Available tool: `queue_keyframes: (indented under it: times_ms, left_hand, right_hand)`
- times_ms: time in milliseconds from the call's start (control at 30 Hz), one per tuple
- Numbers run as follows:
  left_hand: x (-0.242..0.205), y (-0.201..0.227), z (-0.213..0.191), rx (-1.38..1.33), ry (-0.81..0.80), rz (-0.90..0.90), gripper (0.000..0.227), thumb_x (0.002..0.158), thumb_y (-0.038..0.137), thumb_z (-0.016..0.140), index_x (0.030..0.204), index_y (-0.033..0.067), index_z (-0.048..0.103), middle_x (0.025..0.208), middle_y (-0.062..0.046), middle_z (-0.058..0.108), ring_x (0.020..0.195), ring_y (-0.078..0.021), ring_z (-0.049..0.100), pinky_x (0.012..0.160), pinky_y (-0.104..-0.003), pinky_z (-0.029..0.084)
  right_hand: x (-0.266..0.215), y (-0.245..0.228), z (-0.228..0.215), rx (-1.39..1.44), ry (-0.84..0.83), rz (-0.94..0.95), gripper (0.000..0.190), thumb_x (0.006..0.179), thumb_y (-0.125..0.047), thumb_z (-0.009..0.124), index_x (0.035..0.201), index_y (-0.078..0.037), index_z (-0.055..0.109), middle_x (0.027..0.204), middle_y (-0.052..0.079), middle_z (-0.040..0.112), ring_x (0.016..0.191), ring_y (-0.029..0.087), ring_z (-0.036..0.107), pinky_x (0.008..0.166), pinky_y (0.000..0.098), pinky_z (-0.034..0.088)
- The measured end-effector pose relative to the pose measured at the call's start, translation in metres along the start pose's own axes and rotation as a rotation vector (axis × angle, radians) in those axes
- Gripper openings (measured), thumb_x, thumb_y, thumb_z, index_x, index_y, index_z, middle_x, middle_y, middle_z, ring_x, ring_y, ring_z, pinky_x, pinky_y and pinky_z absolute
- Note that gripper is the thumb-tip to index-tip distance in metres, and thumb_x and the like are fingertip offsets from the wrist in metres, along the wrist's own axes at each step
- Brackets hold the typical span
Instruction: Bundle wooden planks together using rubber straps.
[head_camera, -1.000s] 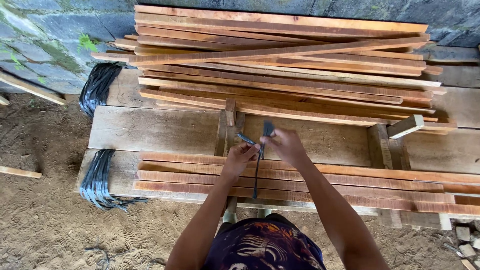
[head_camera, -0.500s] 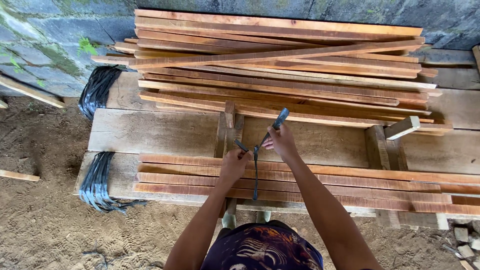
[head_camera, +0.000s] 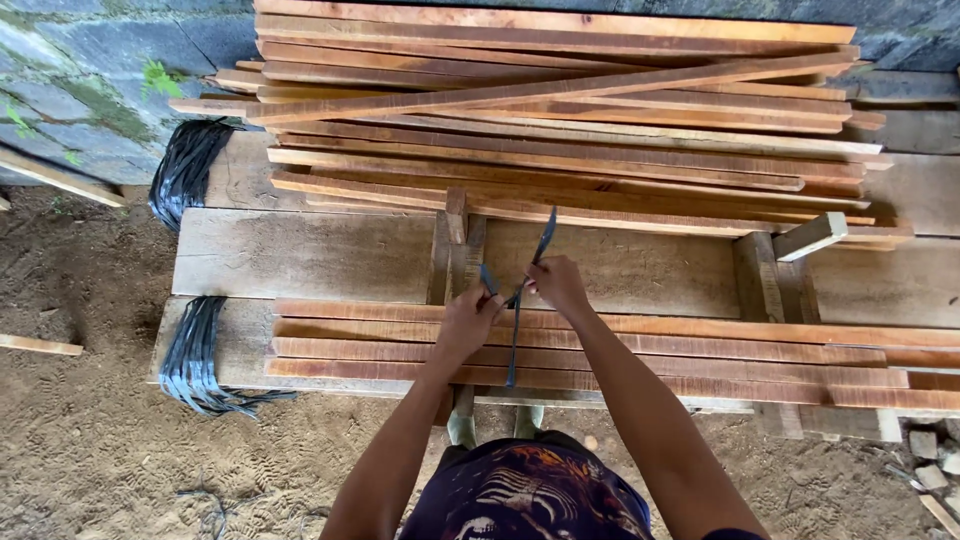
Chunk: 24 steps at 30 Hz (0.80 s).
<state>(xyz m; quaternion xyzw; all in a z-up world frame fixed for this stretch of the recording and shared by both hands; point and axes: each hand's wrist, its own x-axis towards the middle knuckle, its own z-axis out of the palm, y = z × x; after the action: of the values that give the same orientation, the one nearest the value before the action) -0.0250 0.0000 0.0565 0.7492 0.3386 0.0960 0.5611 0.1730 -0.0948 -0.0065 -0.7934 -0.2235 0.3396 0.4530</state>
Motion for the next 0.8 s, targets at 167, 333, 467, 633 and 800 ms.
queue_keyframes:
  times_ms: [167,333,467,633,800]
  left_hand:
    - [-0.009,-0.036,-0.025,0.130,0.053,-0.046,0.029,0.099,0.030,0.068,0.082,0.0059,0.069,0.069,-0.012,0.074,0.067,-0.0303,0.074,0.069,-0.042,0.056]
    - [-0.016,0.004,-0.023,-0.040,0.090,-0.096,0.034,0.106,0.032,0.056,0.092,0.0025,0.068,0.086,-0.015,0.080,0.089,-0.0366,0.077,0.081,-0.048,0.056]
    - [0.012,0.007,0.018,-0.376,0.042,-0.032,0.033,0.112,0.033,0.045,0.101,0.0123,0.068,0.084,-0.009,0.064,0.080,-0.0197,0.059,0.083,-0.044,0.051]
    - [0.027,-0.005,0.045,-0.544,0.005,-0.126,0.036,0.115,0.030,0.032,0.094,0.0104,0.053,0.078,-0.010,0.054,0.073,-0.0159,0.047,0.080,-0.044,0.048]
    - [0.010,-0.025,0.046,-0.630,0.014,-0.194,0.030,0.113,0.026,0.033,0.086,0.0154,0.038,0.075,-0.001,0.034,0.071,-0.0155,0.039,0.072,-0.042,0.040]
  right_hand:
    - [0.029,0.040,0.000,0.038,0.038,0.062,0.019,0.093,-0.010,0.065,0.088,0.006,0.076,0.072,0.024,0.074,0.061,0.028,0.076,0.051,0.0347,0.062]
    - [-0.007,-0.018,0.004,0.411,-0.016,0.133,0.035,0.103,-0.018,0.059,0.112,0.014,0.067,0.099,0.033,0.072,0.089,0.037,0.076,0.076,0.0503,0.065]
    - [0.000,-0.040,0.022,0.691,-0.026,0.226,0.038,0.107,-0.043,0.052,0.100,-0.007,0.064,0.076,0.004,0.059,0.065,0.015,0.063,0.060,0.0310,0.056]
    - [0.032,-0.019,0.047,0.802,0.065,0.301,0.038,0.111,-0.039,0.042,0.085,-0.014,0.053,0.066,-0.008,0.026,0.050,0.008,0.028,0.047,0.0261,0.028]
    - [0.067,0.002,0.055,-0.122,-0.003,0.390,0.026,0.108,-0.031,0.035,0.126,-0.017,0.046,0.081,-0.004,0.034,0.061,0.013,0.019,0.062,0.0396,0.029]
